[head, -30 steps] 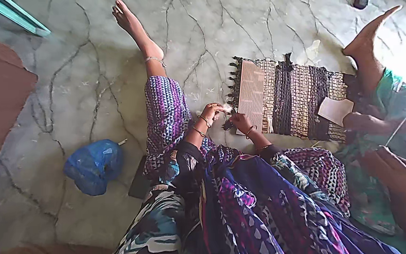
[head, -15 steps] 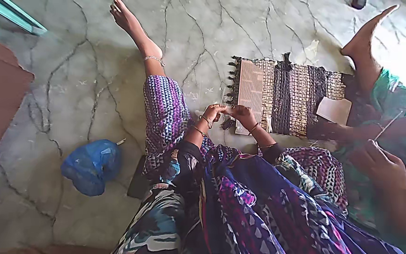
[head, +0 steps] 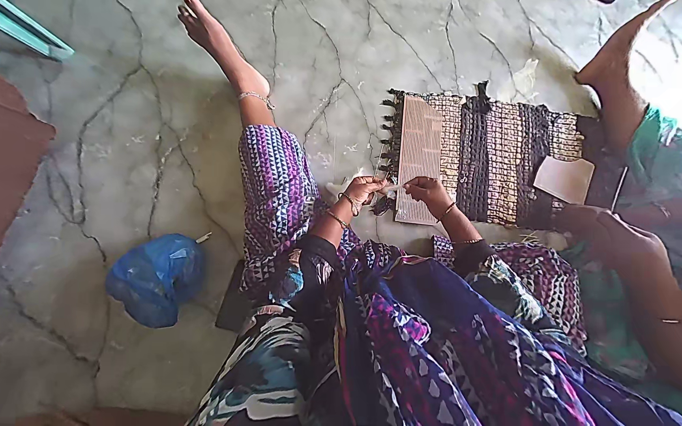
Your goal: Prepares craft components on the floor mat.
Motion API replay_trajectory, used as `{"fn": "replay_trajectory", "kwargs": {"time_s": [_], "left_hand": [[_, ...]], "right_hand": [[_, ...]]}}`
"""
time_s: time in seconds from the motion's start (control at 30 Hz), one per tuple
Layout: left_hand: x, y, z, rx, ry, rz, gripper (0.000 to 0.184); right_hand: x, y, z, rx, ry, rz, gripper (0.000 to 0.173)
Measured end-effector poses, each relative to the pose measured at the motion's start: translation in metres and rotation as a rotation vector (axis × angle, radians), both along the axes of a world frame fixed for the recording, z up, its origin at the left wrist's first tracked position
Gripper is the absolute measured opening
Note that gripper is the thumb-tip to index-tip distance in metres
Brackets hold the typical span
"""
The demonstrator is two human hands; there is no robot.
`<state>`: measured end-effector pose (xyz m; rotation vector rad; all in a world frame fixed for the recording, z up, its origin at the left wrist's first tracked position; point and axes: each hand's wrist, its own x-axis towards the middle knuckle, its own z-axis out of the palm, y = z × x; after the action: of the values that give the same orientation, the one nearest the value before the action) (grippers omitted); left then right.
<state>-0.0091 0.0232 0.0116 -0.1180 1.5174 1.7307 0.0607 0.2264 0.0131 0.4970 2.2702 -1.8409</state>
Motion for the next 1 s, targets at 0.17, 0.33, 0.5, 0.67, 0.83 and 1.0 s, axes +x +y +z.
{"fn": "replay_trajectory", "kwargs": {"time_s": [0.17, 0.33, 0.5, 0.67, 0.83, 1.0], "left_hand": [[0.013, 0.005, 0.027, -0.125, 0.055, -0.112, 0.008], [0.019, -0.004, -0.005, -0.063, 0.094, -0.115, 0.009], [0.016, 0.015, 0.013, -0.121, 0.020, -0.055, 0.003], [0.024, 0.022, -0.006, -0.077, 0.088, -0.073, 0.011], [0.027, 0.045, -0.006, -0.283, 0.439, -0.208, 0.040], [0.030, 0.055, -0.024, -0.583, 0.717, -0.428, 0.041]], "right_hand": [[0.004, 0.001, -0.001, -0.058, -0.038, -0.023, 0.009], [0.008, -0.005, -0.004, -0.141, 0.010, 0.111, 0.047], [0.010, -0.006, -0.016, -0.116, 0.111, -0.059, 0.003], [0.009, 0.014, -0.023, -0.050, 0.073, -0.124, 0.003], [0.006, 0.034, -0.027, 0.646, -0.078, 0.094, 0.053], [0.010, 0.039, -0.040, 0.715, -0.120, 0.015, 0.069]]}}
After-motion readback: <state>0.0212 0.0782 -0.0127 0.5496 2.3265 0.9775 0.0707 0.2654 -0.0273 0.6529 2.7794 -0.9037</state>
